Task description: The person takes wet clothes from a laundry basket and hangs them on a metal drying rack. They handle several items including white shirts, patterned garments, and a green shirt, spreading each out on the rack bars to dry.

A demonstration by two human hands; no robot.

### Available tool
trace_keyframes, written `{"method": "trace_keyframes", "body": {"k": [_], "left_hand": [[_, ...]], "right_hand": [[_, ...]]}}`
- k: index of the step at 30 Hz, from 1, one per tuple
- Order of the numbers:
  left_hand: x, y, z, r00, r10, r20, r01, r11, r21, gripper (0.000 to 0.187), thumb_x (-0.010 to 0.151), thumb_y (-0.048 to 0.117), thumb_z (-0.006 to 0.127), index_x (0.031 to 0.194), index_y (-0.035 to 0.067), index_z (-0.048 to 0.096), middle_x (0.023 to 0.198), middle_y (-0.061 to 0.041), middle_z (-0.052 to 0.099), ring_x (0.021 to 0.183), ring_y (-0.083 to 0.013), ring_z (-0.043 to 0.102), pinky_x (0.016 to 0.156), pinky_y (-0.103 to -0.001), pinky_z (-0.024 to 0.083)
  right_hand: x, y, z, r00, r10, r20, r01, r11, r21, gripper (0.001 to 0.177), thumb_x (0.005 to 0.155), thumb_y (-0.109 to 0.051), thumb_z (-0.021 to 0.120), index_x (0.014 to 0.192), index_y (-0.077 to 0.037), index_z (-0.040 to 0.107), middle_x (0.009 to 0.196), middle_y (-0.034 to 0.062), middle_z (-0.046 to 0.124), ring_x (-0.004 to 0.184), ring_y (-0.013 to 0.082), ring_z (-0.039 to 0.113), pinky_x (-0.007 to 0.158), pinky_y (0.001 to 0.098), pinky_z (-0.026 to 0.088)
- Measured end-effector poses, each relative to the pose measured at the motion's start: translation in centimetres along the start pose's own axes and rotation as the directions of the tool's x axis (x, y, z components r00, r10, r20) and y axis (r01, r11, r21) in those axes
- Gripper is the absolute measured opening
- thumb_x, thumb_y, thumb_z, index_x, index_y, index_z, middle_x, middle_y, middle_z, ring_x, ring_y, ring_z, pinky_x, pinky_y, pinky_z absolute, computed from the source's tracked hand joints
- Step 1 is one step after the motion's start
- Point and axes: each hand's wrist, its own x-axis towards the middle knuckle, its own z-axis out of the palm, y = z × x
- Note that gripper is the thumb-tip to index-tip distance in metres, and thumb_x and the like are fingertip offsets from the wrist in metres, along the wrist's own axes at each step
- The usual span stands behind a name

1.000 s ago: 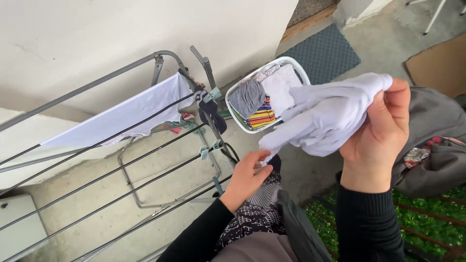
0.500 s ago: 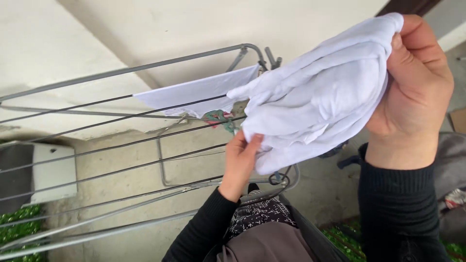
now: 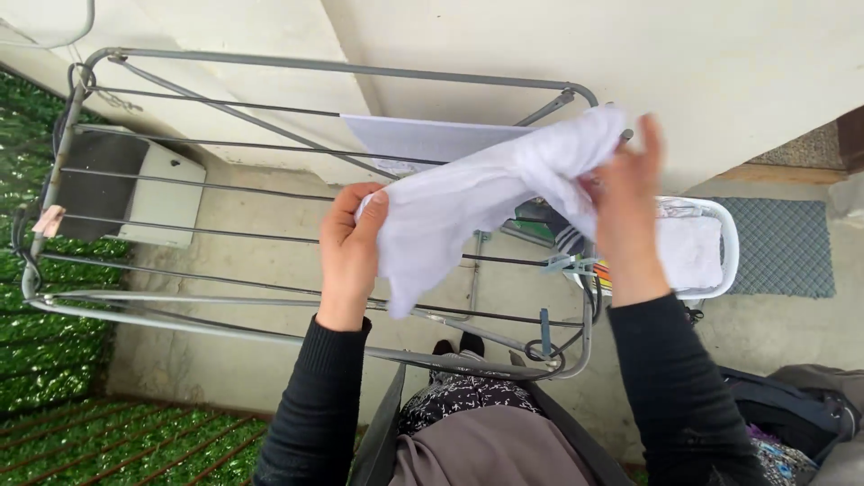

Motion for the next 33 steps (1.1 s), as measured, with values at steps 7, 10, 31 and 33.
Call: {"method": "trace_keyframes", "body": {"k": [7, 10, 31, 33], "left_hand": [[1.6, -0.2, -1.0, 0.974, -0.225, 0.040, 0.193, 0.719, -0.668, 0.020, 0.091, 0.013, 0.071, 0.103, -0.002, 0.072, 0.078, -0.013, 0.070, 0.061, -0.0161, 0.072, 0.053, -0.027, 0.060], [2.9, -1.0, -4.7, 0.952, -0.294, -0.086, 0.163, 0.724, -0.671, 0.023, 0.089, 0.013, 0.072, 0.105, -0.003, 0.073, 0.083, -0.014, 0.071, 0.066, -0.0175, 0.074, 0.059, -0.029, 0.063], [10.6, -13.1, -15.8, 0.840, -0.370, 0.397, 0.478, 0.159, -0.864, 0.046, 0.097, 0.041, 0.060, 0.116, 0.000, 0.069, 0.109, -0.017, 0.073, 0.105, -0.0324, 0.070, 0.094, -0.042, 0.055], [14.7, -13.7, -18.8, 0.839, -0.378, 0.392, 0.493, 0.218, -0.842, 0.028, 0.096, 0.027, 0.065, 0.106, 0.002, 0.072, 0.098, -0.014, 0.076, 0.094, -0.0296, 0.073, 0.085, -0.039, 0.058]], "right_hand": [[2.7, 10.3, -5.8, 0.880, 0.124, 0.459, 0.423, 0.238, -0.874, 0.040, 0.086, -0.027, 0.071, 0.125, -0.016, 0.075, 0.101, 0.0170, 0.074, 0.104, 0.0369, 0.071, 0.093, 0.0471, 0.053], [6.1, 8.5, -9.2, 0.952, 0.001, 0.305, 0.278, 0.405, -0.871, 0.032, 0.091, -0.023, 0.064, 0.120, -0.022, 0.079, 0.093, 0.0139, 0.069, 0.095, 0.0321, 0.066, 0.085, 0.0427, 0.049], [-7.5, 6.8, 13.2, 0.840, 0.334, 0.428, -0.407, 0.909, 0.088, 0.051, 0.084, -0.007, 0.069, 0.134, 0.001, 0.061, 0.125, 0.0151, 0.071, 0.112, 0.0285, 0.071, 0.094, 0.0412, 0.059], [-7.7, 5.8, 17.8, 0.910, 0.289, 0.297, -0.312, 0.949, 0.033, 0.049, 0.078, 0.003, 0.066, 0.126, 0.002, 0.065, 0.119, 0.0152, 0.073, 0.107, 0.0277, 0.072, 0.097, 0.0375, 0.058]]}}
